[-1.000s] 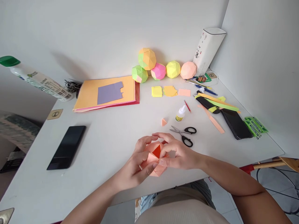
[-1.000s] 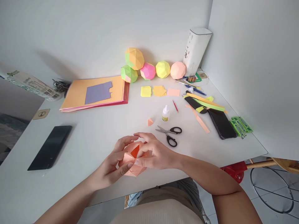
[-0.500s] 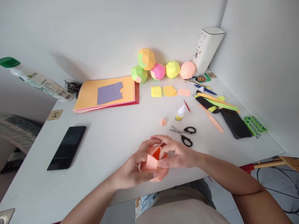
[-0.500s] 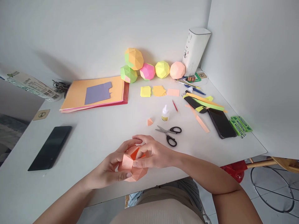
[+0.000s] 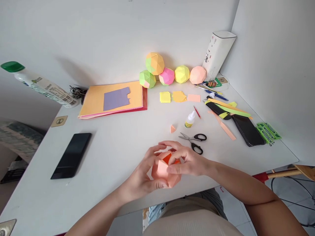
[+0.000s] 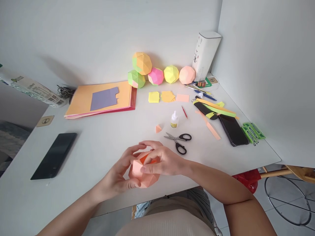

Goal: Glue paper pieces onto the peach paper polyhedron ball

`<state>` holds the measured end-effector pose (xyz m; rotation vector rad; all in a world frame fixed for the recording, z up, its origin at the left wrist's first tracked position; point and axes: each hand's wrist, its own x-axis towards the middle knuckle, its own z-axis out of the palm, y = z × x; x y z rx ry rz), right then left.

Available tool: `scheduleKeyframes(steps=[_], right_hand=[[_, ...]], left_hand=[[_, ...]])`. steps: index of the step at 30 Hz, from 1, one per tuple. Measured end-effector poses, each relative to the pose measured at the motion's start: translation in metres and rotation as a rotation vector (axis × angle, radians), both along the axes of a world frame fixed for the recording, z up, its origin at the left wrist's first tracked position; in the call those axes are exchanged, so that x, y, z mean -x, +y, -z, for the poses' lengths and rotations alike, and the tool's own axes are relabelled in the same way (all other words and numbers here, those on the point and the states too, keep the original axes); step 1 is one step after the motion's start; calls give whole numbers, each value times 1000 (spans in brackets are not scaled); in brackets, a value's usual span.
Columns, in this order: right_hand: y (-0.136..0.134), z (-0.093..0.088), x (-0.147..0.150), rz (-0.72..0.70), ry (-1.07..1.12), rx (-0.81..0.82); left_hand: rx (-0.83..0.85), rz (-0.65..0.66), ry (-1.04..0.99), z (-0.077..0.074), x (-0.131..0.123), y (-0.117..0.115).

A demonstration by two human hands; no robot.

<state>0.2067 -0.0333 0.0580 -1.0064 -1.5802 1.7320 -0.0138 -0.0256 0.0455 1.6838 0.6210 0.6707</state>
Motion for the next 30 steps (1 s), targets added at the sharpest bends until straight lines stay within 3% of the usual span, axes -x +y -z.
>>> scheduleKeyframes(steps=[3, 7, 11, 22, 30], right_hand=[[1, 1, -1, 180, 72, 90], [1, 2, 0, 306, 137, 120], [0, 4, -1, 285, 81, 143], [-1, 4, 0, 145, -101, 100], [1, 3, -2, 67, -197, 27]], left_hand=[[-46, -177, -46, 13, 2, 2], [-37, -181, 85, 21, -1, 0], [-43, -160, 138, 23, -5, -3], [-389, -110, 190, 28, -4, -3], [-402, -128, 210, 27, -6, -2]])
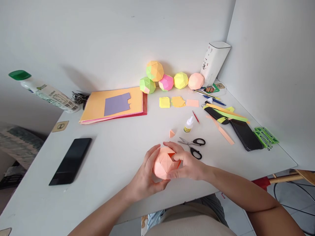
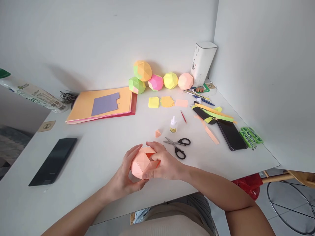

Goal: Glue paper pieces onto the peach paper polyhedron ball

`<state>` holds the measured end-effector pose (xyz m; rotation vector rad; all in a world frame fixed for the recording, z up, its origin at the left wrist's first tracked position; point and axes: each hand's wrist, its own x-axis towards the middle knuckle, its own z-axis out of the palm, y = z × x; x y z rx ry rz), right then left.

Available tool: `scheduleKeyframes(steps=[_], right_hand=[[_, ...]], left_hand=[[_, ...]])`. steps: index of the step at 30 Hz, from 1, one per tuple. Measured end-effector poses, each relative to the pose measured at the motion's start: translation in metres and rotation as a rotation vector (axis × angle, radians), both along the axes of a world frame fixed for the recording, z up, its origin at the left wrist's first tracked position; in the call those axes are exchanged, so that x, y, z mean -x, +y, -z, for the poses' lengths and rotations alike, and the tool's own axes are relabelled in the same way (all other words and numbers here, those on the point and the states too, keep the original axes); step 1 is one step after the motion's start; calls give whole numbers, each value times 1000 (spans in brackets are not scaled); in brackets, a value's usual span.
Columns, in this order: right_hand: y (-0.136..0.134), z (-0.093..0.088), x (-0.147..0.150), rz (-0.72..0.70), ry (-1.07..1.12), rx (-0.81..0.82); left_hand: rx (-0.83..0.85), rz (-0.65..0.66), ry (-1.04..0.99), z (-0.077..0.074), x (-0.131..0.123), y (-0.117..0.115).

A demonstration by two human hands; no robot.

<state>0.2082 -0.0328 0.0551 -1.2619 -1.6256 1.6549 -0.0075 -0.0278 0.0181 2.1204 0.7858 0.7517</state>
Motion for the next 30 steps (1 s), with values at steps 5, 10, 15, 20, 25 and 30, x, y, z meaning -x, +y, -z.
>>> scheduleKeyframes(steps=[5, 10, 15, 20, 25, 30], right_hand=[[-2, 4, 3, 22, 19, -48], [-5, 4, 0, -13, -22, -128], [-7, 10, 1, 18, -33, -202], [-6, 13, 4, 42, -25, -237], [-6, 8, 3, 26, -54, -188], [-5, 8, 5, 62, -37, -168]], left_hand=[[-84, 2, -5, 1, -2, 0], [-214, -11, 0, 3, 0, 1], [-352, -23, 35, 4, 0, 1], [-407, -44, 49, 4, -3, 1], [-438, -58, 66, 6, -3, 1], [-475, -55, 93, 11, -3, -1]])
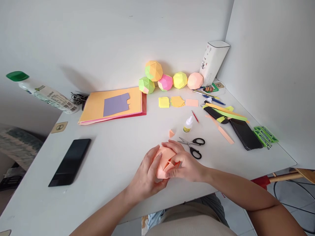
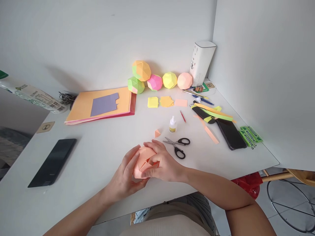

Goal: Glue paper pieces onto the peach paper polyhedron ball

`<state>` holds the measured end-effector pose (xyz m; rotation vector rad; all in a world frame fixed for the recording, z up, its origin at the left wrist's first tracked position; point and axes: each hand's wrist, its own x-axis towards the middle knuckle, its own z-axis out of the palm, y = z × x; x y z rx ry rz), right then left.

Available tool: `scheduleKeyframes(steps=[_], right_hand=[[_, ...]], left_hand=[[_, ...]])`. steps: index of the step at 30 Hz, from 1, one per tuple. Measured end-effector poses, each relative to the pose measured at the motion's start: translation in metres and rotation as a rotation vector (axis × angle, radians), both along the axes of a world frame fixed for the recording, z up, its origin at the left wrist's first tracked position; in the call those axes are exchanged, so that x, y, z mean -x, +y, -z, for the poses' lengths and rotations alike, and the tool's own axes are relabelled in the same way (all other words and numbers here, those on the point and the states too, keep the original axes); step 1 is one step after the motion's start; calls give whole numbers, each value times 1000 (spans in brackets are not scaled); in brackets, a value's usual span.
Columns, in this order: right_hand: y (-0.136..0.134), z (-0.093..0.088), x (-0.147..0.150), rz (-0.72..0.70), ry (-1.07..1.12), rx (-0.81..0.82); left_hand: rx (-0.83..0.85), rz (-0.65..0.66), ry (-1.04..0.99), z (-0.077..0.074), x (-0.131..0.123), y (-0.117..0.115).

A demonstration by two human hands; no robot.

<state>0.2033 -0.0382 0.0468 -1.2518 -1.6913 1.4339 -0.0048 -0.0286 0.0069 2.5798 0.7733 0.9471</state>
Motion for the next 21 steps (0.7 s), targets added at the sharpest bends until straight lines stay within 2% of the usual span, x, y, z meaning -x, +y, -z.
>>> scheduleKeyframes(steps=[7, 14, 21], right_hand=[[2, -4, -3, -23, -38, 45], [2, -10, -6, -33, -88, 34], [2, -5, -5, -52, -39, 41]], left_hand=[[-37, -32, 36, -1, 1, 0], [-162, -87, 61, 0, 1, 2], [-291, -103, 88, -5, 1, 3]])
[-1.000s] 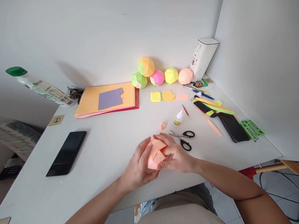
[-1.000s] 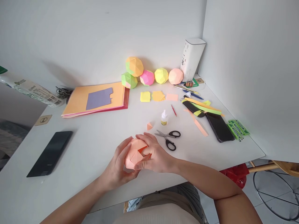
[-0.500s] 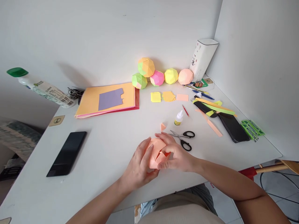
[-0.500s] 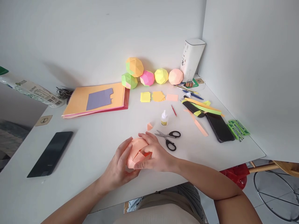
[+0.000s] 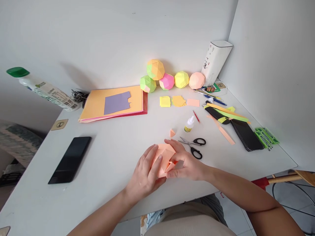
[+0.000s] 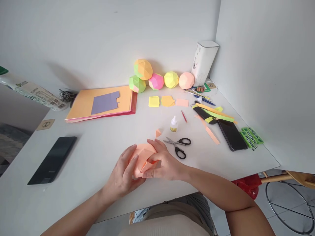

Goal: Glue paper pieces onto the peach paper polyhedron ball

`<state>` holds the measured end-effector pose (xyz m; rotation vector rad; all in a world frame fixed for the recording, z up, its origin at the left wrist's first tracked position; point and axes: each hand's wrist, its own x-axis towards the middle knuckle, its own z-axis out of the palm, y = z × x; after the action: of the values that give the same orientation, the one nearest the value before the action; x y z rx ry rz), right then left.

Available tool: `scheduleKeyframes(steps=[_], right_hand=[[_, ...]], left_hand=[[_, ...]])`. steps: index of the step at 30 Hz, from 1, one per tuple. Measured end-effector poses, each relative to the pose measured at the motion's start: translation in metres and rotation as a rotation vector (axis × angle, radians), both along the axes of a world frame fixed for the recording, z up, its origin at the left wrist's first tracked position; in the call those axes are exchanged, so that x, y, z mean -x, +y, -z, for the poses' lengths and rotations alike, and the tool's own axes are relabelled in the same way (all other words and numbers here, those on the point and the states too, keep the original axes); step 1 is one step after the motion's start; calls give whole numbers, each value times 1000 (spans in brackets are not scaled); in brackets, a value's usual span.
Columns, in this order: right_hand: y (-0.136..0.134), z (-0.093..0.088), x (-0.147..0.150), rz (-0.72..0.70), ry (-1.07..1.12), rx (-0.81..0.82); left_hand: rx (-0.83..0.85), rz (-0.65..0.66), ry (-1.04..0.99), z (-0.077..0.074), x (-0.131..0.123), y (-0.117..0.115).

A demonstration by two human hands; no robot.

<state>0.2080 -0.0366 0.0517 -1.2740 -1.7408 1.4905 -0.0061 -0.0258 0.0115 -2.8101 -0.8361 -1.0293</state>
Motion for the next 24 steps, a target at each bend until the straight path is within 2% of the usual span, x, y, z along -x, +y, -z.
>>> scheduleKeyframes(steps=[4, 11, 18, 24], right_hand=[[-1, 5, 2, 46, 77, 18], [-3, 10, 6, 116, 148, 85], [-4, 11, 8, 74, 65, -38], [-5, 14, 10, 50, 36, -170]], left_hand=[[-25, -20, -15, 0, -1, -1], [88, -46, -63, 3, -4, -4], [86, -51, -61, 1, -7, -4], [13, -77, -65, 2, -6, -4]])
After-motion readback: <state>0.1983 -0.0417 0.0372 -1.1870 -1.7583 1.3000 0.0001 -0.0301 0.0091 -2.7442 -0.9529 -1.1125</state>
